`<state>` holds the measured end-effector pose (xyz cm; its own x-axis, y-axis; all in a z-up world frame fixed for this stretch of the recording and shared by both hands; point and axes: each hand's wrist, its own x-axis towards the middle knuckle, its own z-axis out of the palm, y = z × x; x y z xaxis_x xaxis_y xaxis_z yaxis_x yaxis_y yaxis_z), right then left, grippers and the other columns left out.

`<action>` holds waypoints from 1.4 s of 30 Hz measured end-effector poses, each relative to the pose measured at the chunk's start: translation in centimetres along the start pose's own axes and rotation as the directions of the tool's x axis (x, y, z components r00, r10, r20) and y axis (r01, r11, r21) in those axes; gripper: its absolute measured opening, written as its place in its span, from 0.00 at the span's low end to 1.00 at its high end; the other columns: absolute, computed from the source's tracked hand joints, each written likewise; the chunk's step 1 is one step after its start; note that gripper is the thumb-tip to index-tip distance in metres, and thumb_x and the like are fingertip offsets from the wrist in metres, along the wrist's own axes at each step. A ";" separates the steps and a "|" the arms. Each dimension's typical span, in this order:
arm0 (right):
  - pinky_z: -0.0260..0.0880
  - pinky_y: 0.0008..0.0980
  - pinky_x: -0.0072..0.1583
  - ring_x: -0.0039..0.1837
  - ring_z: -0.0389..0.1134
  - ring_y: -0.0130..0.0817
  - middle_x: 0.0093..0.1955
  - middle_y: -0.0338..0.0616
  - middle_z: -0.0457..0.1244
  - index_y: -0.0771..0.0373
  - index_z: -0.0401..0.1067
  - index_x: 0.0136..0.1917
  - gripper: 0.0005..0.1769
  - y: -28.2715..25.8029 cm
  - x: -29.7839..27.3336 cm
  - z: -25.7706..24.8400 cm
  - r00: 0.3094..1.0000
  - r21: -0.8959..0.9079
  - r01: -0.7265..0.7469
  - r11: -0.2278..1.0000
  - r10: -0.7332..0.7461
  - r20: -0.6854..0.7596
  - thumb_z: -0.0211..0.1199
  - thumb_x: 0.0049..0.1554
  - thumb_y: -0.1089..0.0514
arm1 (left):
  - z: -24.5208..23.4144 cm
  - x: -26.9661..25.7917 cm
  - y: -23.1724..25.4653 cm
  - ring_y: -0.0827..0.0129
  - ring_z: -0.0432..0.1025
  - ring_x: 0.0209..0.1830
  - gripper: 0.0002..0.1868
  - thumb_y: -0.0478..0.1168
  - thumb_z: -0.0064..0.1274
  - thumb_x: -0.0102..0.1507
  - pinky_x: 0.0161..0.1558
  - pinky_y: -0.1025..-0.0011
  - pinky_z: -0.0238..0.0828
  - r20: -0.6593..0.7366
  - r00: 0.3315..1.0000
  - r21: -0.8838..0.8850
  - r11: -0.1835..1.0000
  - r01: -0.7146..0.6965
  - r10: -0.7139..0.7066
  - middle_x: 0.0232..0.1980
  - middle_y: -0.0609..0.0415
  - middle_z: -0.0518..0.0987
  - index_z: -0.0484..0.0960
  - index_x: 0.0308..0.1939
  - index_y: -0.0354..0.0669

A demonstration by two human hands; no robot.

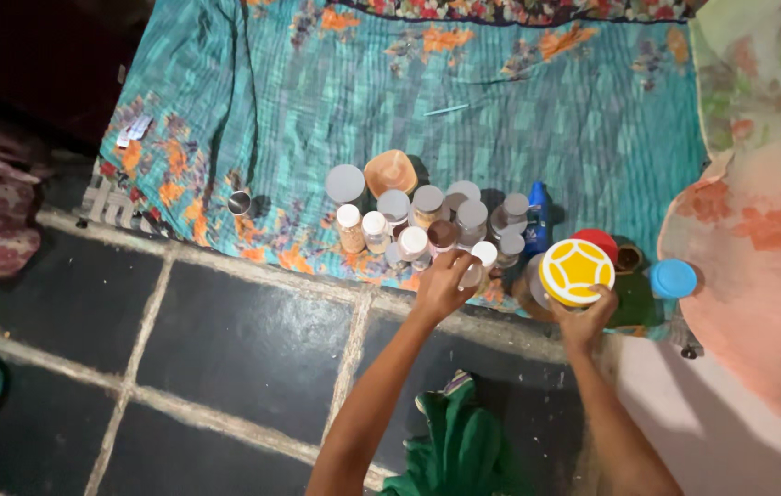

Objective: The person repeatedly moves various jars and containers from a wall shelf to a nearby bed and back again. They handle items one by one, including a large container with a pink lid and a green bottle, without any clear sorting or final arrangement.

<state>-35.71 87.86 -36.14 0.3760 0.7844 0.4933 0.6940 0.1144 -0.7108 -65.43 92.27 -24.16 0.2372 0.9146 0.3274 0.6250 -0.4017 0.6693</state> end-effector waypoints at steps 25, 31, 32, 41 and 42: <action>0.36 0.78 0.75 0.83 0.43 0.63 0.81 0.54 0.51 0.59 0.69 0.60 0.29 -13.4 3.2 7.0 0.861 -0.223 0.335 0.916 -0.202 0.467 0.74 0.49 0.51 | -7.8 -3.5 -7.1 0.50 0.73 0.55 0.27 0.43 0.69 0.51 0.53 0.56 0.72 -0.027 0.980 0.020 0.980 0.200 -0.199 0.54 0.49 0.78 0.80 0.53 0.50; 0.45 0.65 0.77 0.81 0.47 0.63 0.77 0.56 0.53 0.60 0.70 0.60 0.25 -20.3 2.9 12.8 0.715 0.075 0.445 0.892 -0.405 0.570 0.71 0.50 0.55 | -13.4 -6.2 -13.9 0.48 0.71 0.57 0.28 0.40 0.68 0.48 0.55 0.55 0.71 -0.141 0.928 0.111 0.926 0.360 -0.344 0.55 0.48 0.78 0.79 0.52 0.50; 0.45 0.64 0.76 0.81 0.47 0.62 0.77 0.56 0.53 0.59 0.70 0.59 0.25 -21.6 2.7 13.8 0.685 0.087 0.471 0.878 -0.426 0.592 0.71 0.50 0.55 | -14.0 -6.3 -15.2 0.49 0.71 0.57 0.28 0.39 0.68 0.48 0.54 0.55 0.71 -0.152 0.904 0.124 0.900 0.418 -0.399 0.54 0.49 0.78 0.79 0.52 0.51; 0.47 0.62 0.75 0.79 0.47 0.64 0.77 0.59 0.50 0.58 0.69 0.62 0.29 -29.4 3.1 23.3 0.540 0.205 0.476 0.855 -0.468 0.699 0.69 0.46 0.58 | -15.0 -2.8 -30.0 0.49 0.71 0.55 0.30 0.34 0.66 0.47 0.52 0.56 0.71 -0.288 0.809 0.171 0.804 0.570 -0.513 0.53 0.49 0.77 0.78 0.53 0.53; 0.49 0.60 0.75 0.79 0.47 0.64 0.77 0.59 0.50 0.58 0.69 0.63 0.30 -29.8 3.4 24.4 0.529 0.212 0.456 0.864 -0.455 0.716 0.68 0.47 0.59 | -14.8 -2.0 -31.3 0.49 0.71 0.55 0.30 0.34 0.66 0.47 0.51 0.56 0.71 -0.290 0.804 0.174 0.797 0.578 -0.519 0.54 0.49 0.77 0.77 0.53 0.53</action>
<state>-70.07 101.93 -25.52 -0.5566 0.7997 0.2250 0.6413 0.5858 -0.4956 -96.46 102.32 -35.87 -0.3495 0.9305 0.1097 0.7651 0.2159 0.6066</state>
